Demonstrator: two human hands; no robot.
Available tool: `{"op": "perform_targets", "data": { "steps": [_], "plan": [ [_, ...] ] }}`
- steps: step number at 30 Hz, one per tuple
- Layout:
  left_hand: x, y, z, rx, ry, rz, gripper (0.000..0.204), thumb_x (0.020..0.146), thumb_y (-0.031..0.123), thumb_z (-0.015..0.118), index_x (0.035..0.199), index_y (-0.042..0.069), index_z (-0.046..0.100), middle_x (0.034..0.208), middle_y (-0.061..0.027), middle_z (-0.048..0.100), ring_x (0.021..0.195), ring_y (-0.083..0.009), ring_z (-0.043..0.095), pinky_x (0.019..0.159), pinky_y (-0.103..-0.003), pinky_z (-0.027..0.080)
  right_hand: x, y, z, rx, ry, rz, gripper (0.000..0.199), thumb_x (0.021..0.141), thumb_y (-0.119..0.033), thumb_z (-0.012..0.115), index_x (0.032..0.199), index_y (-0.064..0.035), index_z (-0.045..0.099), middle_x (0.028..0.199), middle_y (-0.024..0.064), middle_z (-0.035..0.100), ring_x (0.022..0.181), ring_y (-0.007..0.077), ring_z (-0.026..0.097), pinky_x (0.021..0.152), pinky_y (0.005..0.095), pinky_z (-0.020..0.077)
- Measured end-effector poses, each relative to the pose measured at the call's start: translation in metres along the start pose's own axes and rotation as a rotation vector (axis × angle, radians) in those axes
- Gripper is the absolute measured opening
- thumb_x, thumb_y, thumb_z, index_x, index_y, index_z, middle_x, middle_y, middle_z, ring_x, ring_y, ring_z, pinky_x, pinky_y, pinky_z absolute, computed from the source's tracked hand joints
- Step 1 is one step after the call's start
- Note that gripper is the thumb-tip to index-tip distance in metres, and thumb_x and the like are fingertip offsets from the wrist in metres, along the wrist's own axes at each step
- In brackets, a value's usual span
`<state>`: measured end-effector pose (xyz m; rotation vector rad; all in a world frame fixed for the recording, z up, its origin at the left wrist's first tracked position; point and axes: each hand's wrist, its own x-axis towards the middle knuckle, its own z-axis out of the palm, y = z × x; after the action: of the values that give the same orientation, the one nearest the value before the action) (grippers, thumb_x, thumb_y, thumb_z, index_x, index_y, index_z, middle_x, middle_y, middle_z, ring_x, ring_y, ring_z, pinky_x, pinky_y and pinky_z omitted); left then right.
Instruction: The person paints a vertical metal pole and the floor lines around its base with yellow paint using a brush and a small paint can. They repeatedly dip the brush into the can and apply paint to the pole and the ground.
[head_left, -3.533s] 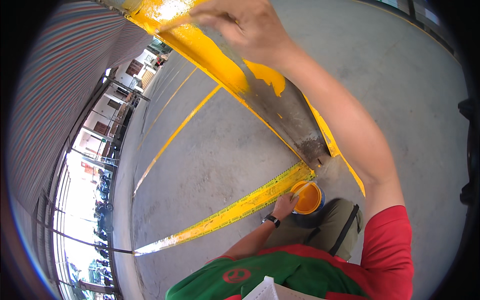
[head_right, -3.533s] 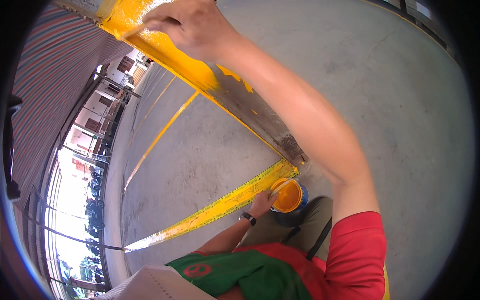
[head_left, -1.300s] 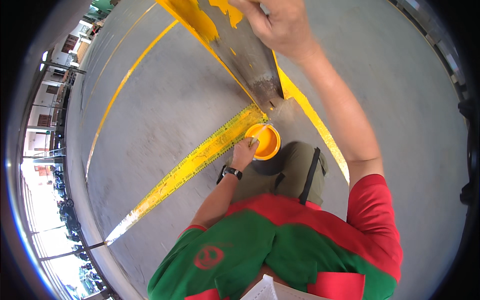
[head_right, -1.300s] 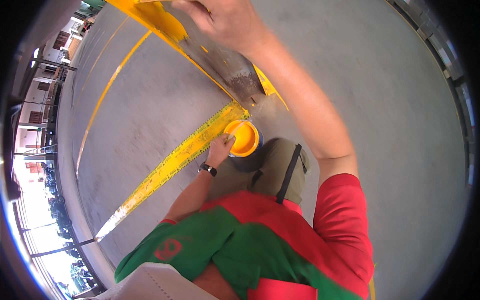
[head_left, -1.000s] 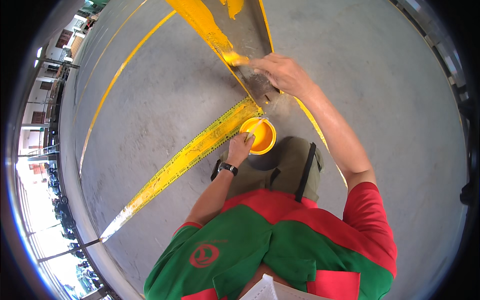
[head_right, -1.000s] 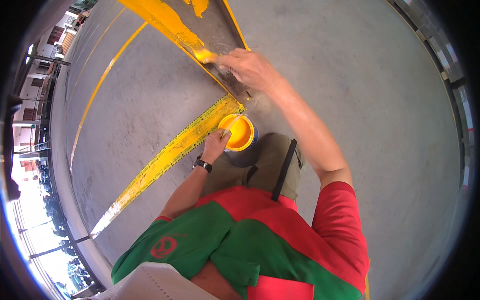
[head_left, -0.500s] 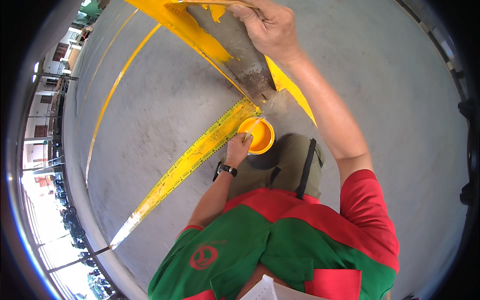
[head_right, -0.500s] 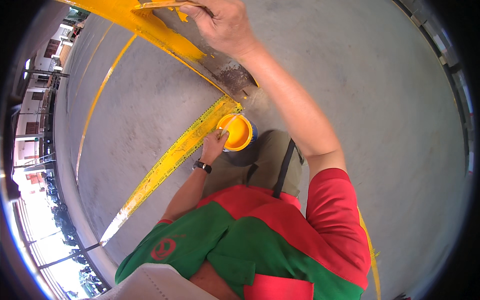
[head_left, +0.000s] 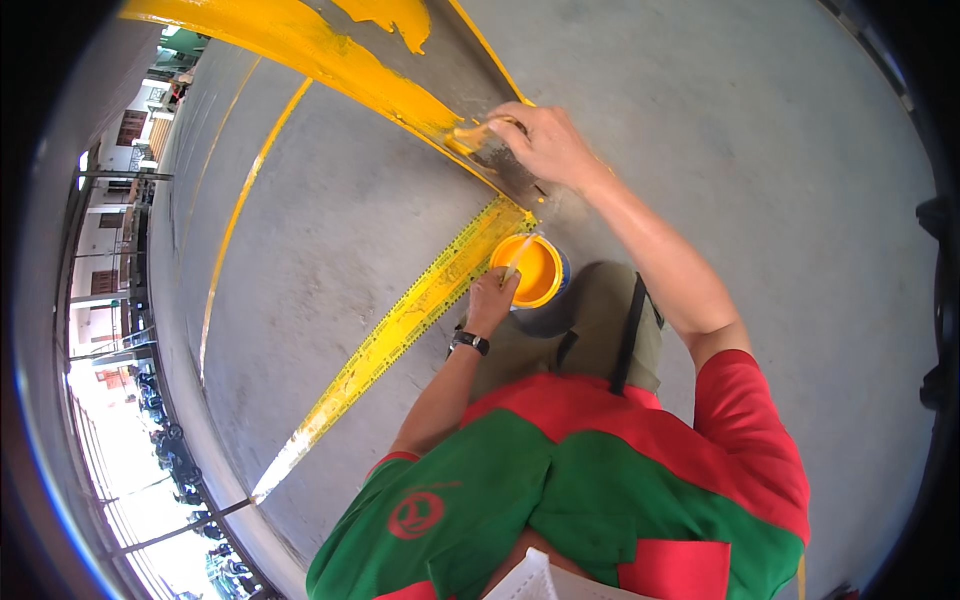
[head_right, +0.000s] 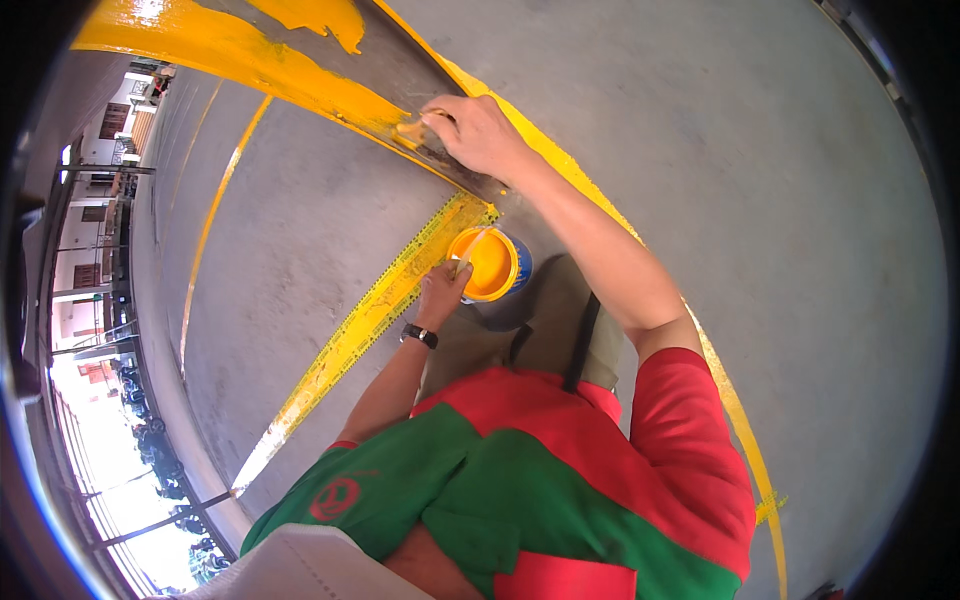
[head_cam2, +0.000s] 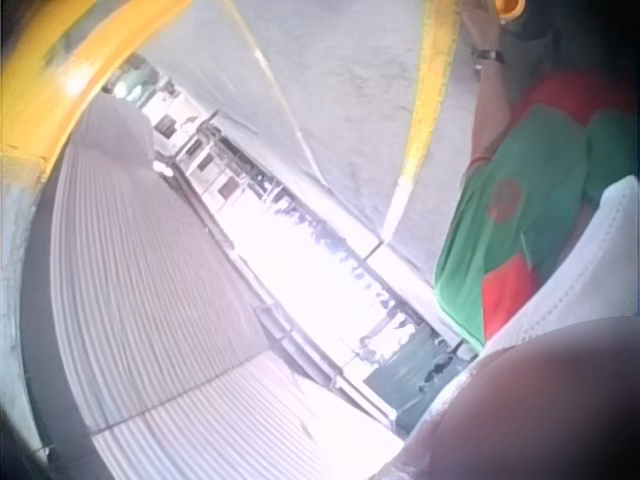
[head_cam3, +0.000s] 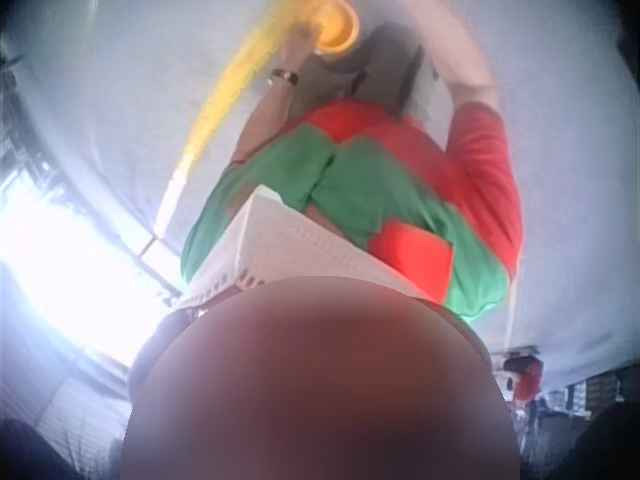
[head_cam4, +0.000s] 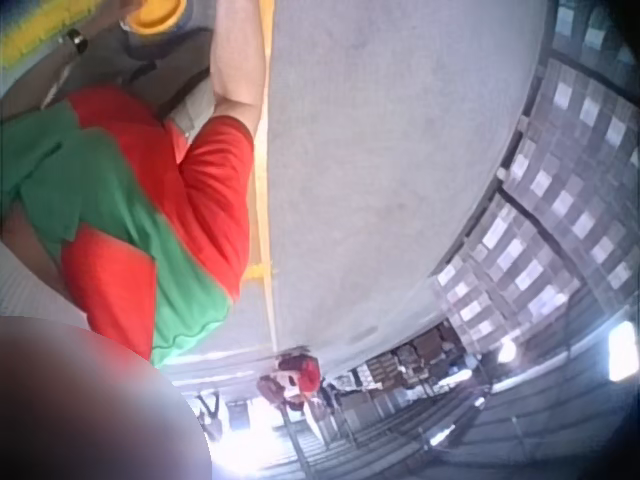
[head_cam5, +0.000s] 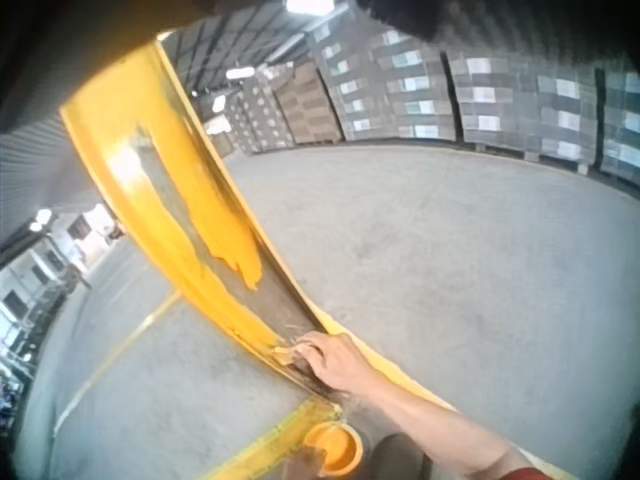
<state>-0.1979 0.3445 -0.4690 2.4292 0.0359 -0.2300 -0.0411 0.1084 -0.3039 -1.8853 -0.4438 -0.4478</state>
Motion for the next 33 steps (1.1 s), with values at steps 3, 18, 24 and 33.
{"op": "perform_targets", "data": {
  "steps": [3,18,24,33],
  "plan": [
    [0.000,0.002,-0.001,-0.015,-0.030,0.006,0.035,0.092,0.033,0.070,0.094,-0.001,0.070,0.077,-0.0230,0.068,0.073,-0.0384,0.068,0.068,-0.045,0.051,0.030,-0.034,0.007,0.144,0.076,0.097,0.027,0.097,-0.022,0.066,0.113,-0.0021,0.074,0.078,0.0090,0.074,0.062,0.0164,0.064,0.063,0.0326,0.0515],
    [0.003,-0.012,0.004,0.052,-0.017,0.043,0.032,0.092,0.033,0.071,0.097,0.001,0.071,0.083,-0.0249,0.069,0.080,-0.0436,0.068,0.070,-0.048,0.053,0.056,-0.077,-0.036,-0.085,-0.119,-0.304,0.020,0.097,-0.013,0.062,0.109,-0.0007,0.071,0.091,0.0177,0.074,0.077,0.0315,0.071,0.071,0.0388,0.0543],
    [-0.001,-0.017,0.013,-0.087,0.072,0.075,0.034,0.093,0.033,0.071,0.101,0.000,0.073,0.081,-0.0222,0.070,0.074,-0.0354,0.071,0.069,-0.042,0.053,0.075,-0.066,-0.020,-0.237,0.055,-0.546,0.015,0.095,-0.008,0.068,0.108,-0.0014,0.070,0.089,0.0155,0.075,0.075,0.0312,0.072,0.065,0.0353,0.0550],
    [0.000,-0.011,0.007,-0.103,0.089,0.046,0.036,0.091,0.032,0.071,0.108,0.001,0.074,0.090,-0.0264,0.071,0.088,-0.0420,0.070,0.078,-0.048,0.055,0.051,-0.103,-0.025,-0.322,-0.155,-0.507,0.018,0.094,-0.010,0.071,0.112,-0.0037,0.069,0.092,0.0163,0.074,0.078,0.0311,0.074,0.067,0.0357,0.0579]
  ]
}}
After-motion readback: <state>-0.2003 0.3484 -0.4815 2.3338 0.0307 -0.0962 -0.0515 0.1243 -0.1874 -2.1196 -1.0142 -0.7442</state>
